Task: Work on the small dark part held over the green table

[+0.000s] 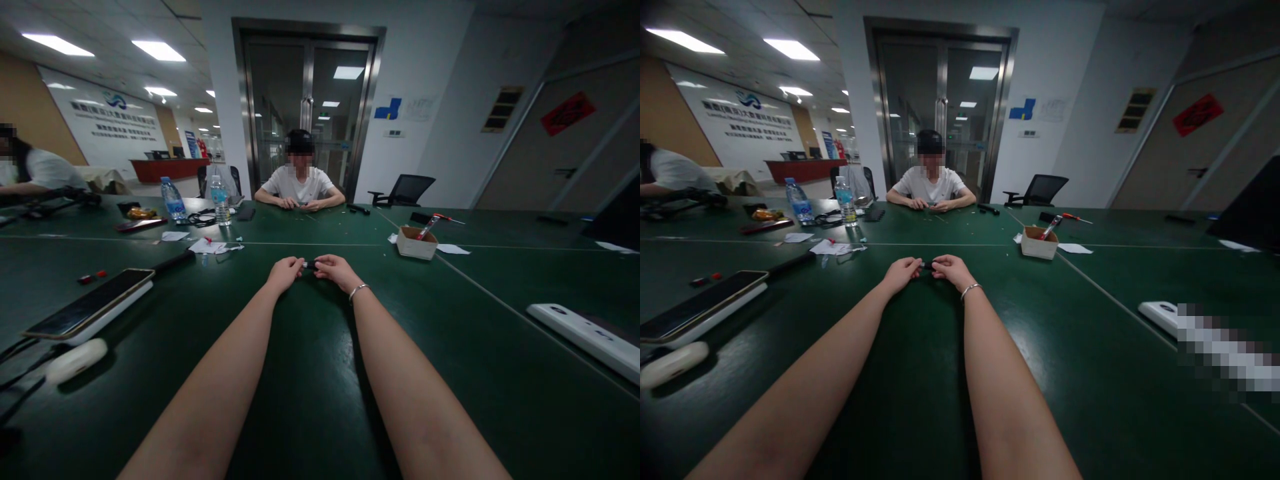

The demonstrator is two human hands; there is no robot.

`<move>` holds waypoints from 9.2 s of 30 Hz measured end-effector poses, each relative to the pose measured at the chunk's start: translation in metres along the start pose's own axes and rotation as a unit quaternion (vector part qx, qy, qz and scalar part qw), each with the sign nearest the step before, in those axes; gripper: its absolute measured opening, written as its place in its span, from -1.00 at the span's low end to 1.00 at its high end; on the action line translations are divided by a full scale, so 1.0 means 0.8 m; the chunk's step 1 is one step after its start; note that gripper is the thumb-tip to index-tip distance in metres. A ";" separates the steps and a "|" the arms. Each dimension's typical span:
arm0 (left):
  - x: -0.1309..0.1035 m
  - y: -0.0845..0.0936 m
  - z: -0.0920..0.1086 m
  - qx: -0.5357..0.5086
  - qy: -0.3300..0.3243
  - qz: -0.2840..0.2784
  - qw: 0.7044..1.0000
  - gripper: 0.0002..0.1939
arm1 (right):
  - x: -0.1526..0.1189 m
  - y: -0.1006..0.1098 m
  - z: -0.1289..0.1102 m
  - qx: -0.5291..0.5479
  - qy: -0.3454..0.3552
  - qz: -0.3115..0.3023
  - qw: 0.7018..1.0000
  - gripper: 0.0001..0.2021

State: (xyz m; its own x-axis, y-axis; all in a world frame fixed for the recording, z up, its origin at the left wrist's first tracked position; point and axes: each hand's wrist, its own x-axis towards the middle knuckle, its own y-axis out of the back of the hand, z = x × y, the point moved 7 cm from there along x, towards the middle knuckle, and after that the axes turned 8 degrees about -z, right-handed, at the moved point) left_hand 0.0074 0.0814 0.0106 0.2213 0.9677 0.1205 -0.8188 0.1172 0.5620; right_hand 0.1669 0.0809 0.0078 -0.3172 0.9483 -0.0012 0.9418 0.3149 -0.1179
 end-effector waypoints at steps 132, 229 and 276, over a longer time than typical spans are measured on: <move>0.007 -0.009 -0.004 -0.030 -0.048 -0.036 0.998 -0.65 | -0.003 -0.004 -0.003 -0.027 -0.009 -0.004 1.000 -0.93; -0.004 0.012 0.017 -0.141 -0.097 0.023 0.985 -0.73 | -0.008 -0.018 -0.009 -0.084 -0.019 -0.094 0.992 -0.79; -0.002 0.013 0.006 -0.167 -0.049 0.054 0.983 -0.76 | -0.006 -0.016 -0.010 -0.086 -0.005 -0.072 0.994 -0.82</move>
State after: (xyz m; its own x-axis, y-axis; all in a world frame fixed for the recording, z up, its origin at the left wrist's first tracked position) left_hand 0.0011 0.0797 0.0204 0.1602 0.9544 0.2520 -0.9649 0.0976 0.2439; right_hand 0.1571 0.0728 0.0169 -0.4495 0.8933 -0.0064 0.8918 0.4492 0.0549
